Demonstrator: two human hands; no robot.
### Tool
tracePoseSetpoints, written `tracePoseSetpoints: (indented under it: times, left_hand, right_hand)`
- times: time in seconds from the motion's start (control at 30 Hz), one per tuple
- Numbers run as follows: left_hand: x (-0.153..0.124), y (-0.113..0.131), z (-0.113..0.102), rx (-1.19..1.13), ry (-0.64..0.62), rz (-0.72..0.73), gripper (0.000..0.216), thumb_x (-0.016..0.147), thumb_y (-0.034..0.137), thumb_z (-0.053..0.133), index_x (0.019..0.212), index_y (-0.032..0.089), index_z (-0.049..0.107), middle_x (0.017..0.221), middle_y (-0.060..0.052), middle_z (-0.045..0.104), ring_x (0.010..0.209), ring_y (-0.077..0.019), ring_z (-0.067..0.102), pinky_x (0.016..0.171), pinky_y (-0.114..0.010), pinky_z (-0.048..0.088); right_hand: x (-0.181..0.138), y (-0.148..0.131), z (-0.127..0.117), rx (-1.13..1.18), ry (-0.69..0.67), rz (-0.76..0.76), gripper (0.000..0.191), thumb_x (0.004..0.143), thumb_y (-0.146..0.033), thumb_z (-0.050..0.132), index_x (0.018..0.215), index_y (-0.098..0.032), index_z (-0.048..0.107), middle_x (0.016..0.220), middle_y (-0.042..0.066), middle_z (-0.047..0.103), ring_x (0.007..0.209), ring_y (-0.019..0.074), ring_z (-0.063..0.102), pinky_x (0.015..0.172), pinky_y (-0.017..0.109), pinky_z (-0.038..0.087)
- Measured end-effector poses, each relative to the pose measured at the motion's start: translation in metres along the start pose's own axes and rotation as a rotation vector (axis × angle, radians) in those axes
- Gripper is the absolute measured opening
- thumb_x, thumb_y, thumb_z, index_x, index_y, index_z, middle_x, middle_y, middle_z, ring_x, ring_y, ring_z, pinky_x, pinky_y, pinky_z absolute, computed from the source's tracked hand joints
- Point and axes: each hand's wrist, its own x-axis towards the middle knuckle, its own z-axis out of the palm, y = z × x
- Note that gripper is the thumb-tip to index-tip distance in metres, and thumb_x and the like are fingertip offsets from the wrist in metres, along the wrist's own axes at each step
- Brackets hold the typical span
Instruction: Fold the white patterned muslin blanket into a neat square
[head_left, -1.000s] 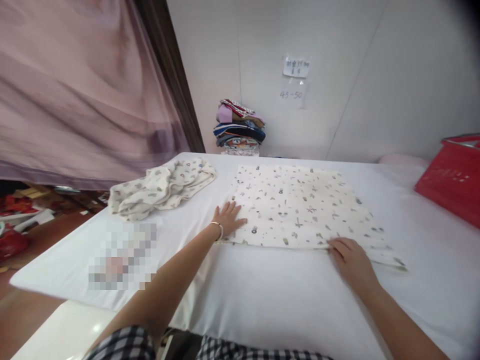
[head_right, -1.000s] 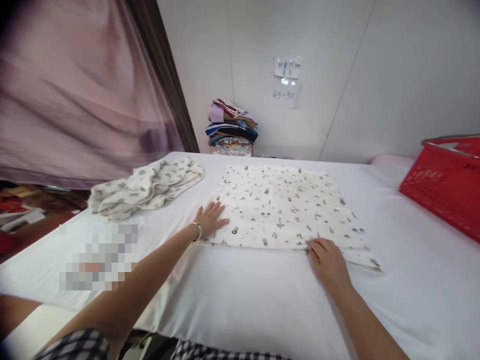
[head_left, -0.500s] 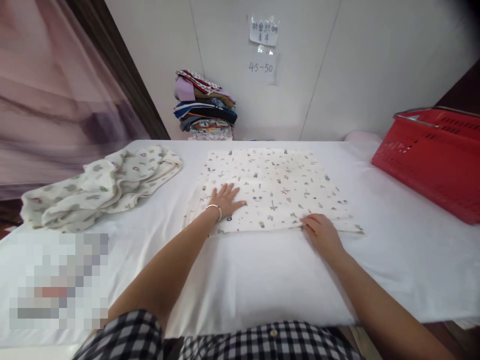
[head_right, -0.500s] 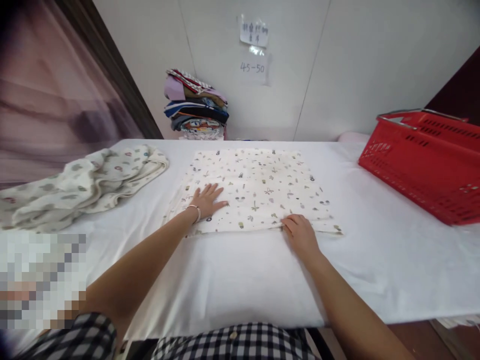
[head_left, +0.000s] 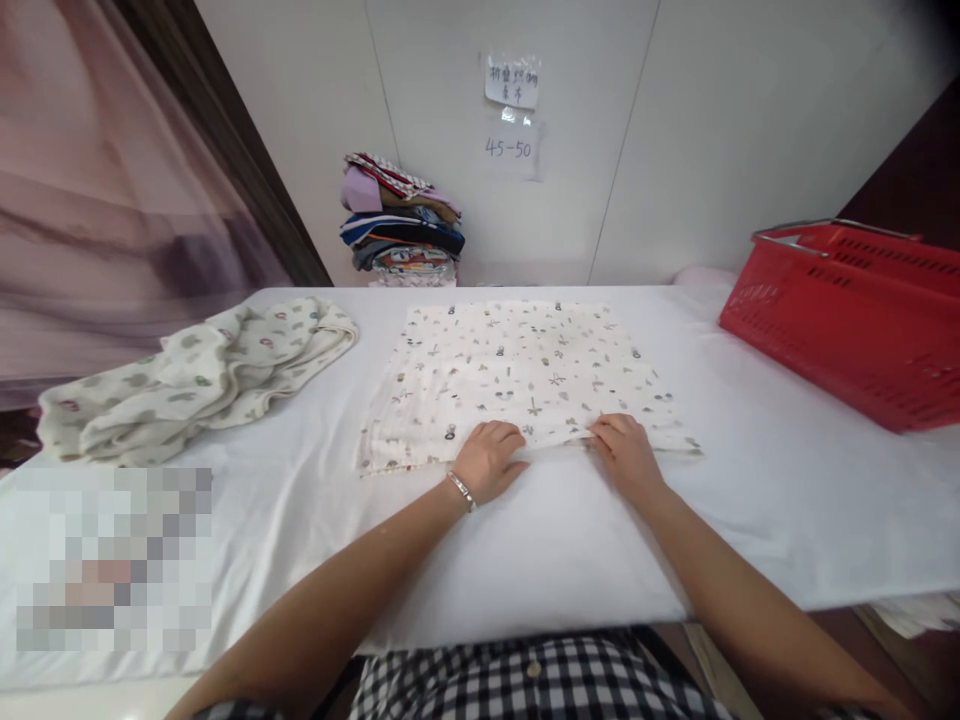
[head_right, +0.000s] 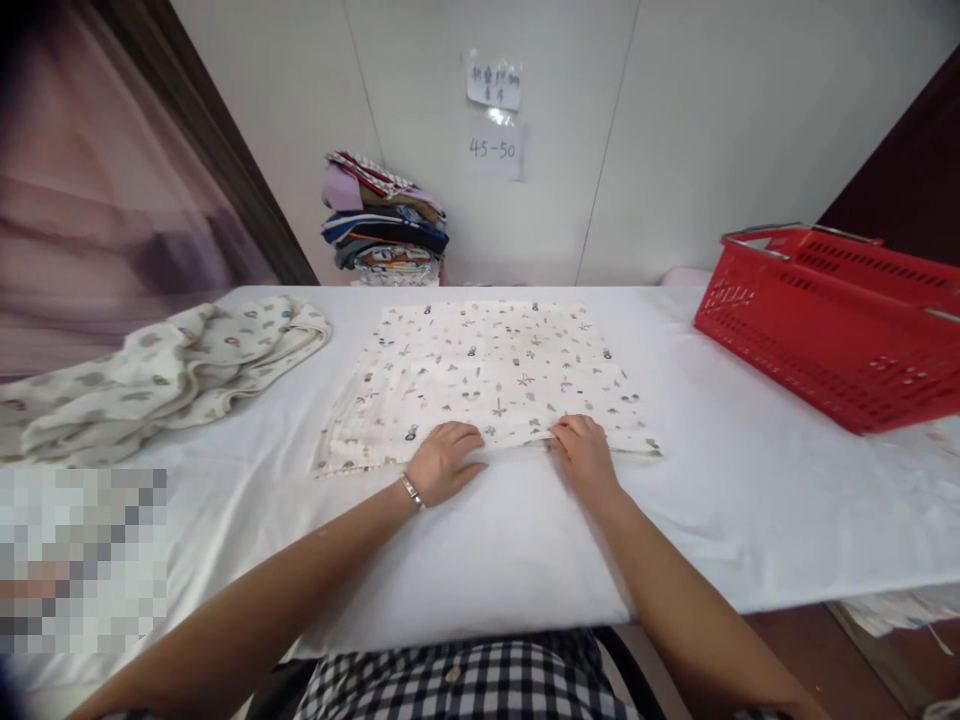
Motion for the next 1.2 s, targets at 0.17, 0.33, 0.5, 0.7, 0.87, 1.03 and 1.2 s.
tracePoseSetpoints:
  times: [0.17, 0.33, 0.5, 0.7, 0.87, 1.03, 1.2]
  left_hand:
    - [0.012, 0.006, 0.007, 0.063, -0.021, -0.028, 0.016, 0.084, 0.028, 0.05, 0.094, 0.019, 0.059, 0.102, -0.007, 0.059, 0.097, -0.0222, 0.05, 0.083, -0.039, 0.041]
    - [0.026, 0.014, 0.009, -0.062, 0.046, -0.137, 0.026, 0.085, 0.042, 0.048, 0.09, 0.02, 0.061, 0.094, -0.005, 0.062, 0.088, -0.0196, 0.053, 0.079, -0.036, 0.044]
    - [0.059, 0.005, 0.02, -0.105, -0.087, -0.18, 0.03, 0.089, 0.037, 0.04, 0.106, 0.023, 0.059, 0.113, -0.004, 0.061, 0.106, -0.0182, 0.051, 0.093, -0.034, 0.04]
    - [0.084, -0.018, 0.032, 0.004, -0.393, -0.225, 0.051, 0.088, 0.05, 0.028, 0.135, 0.03, 0.033, 0.148, 0.0, 0.024, 0.136, -0.021, 0.017, 0.11, -0.05, 0.008]
    - [0.085, -0.021, 0.024, -0.026, -0.42, -0.226, 0.051, 0.088, 0.051, 0.027, 0.133, 0.028, 0.038, 0.146, -0.002, 0.027, 0.136, -0.0214, 0.019, 0.109, -0.05, 0.01]
    - [0.101, -0.005, 0.021, -0.03, -0.289, -0.134, 0.052, 0.088, 0.053, 0.024, 0.132, 0.03, 0.038, 0.146, 0.001, 0.028, 0.136, -0.0201, 0.017, 0.11, -0.049, 0.01]
    - [0.113, 0.006, 0.039, 0.018, -0.43, -0.072, 0.064, 0.084, 0.06, 0.027, 0.138, 0.026, 0.03, 0.149, -0.002, 0.016, 0.138, -0.0227, 0.007, 0.11, -0.052, 0.0]
  right_hand:
    - [-0.001, -0.003, -0.001, -0.073, -0.002, -0.013, 0.021, 0.089, -0.023, 0.044, 0.094, -0.02, 0.064, 0.086, 0.006, 0.058, 0.085, 0.0196, 0.047, 0.076, 0.033, 0.033]
    - [0.0, -0.006, 0.0, -0.099, -0.008, -0.004, 0.019, 0.087, -0.017, 0.044, 0.096, -0.018, 0.06, 0.086, 0.006, 0.059, 0.083, 0.0196, 0.047, 0.073, 0.031, 0.031]
    - [0.001, -0.007, 0.0, -0.087, -0.014, -0.033, 0.014, 0.085, -0.015, 0.045, 0.083, -0.018, 0.059, 0.084, 0.006, 0.06, 0.083, 0.0194, 0.047, 0.072, 0.03, 0.03]
    - [0.001, -0.006, -0.002, -0.096, -0.038, -0.1, 0.018, 0.087, -0.016, 0.044, 0.079, -0.017, 0.06, 0.082, 0.006, 0.061, 0.078, 0.018, 0.047, 0.07, 0.03, 0.031]
    - [0.001, -0.007, -0.003, -0.064, -0.055, -0.104, 0.019, 0.087, -0.015, 0.043, 0.079, -0.017, 0.06, 0.083, 0.006, 0.061, 0.078, 0.0182, 0.047, 0.07, 0.031, 0.033]
    - [0.0, -0.005, 0.0, -0.011, -0.036, -0.102, 0.019, 0.088, -0.015, 0.041, 0.083, -0.016, 0.059, 0.089, 0.007, 0.063, 0.082, 0.0189, 0.05, 0.073, 0.031, 0.037]
    - [-0.004, -0.003, 0.002, 0.01, -0.029, -0.109, 0.021, 0.09, -0.015, 0.038, 0.088, -0.016, 0.059, 0.089, 0.007, 0.064, 0.084, 0.0183, 0.053, 0.076, 0.032, 0.039]
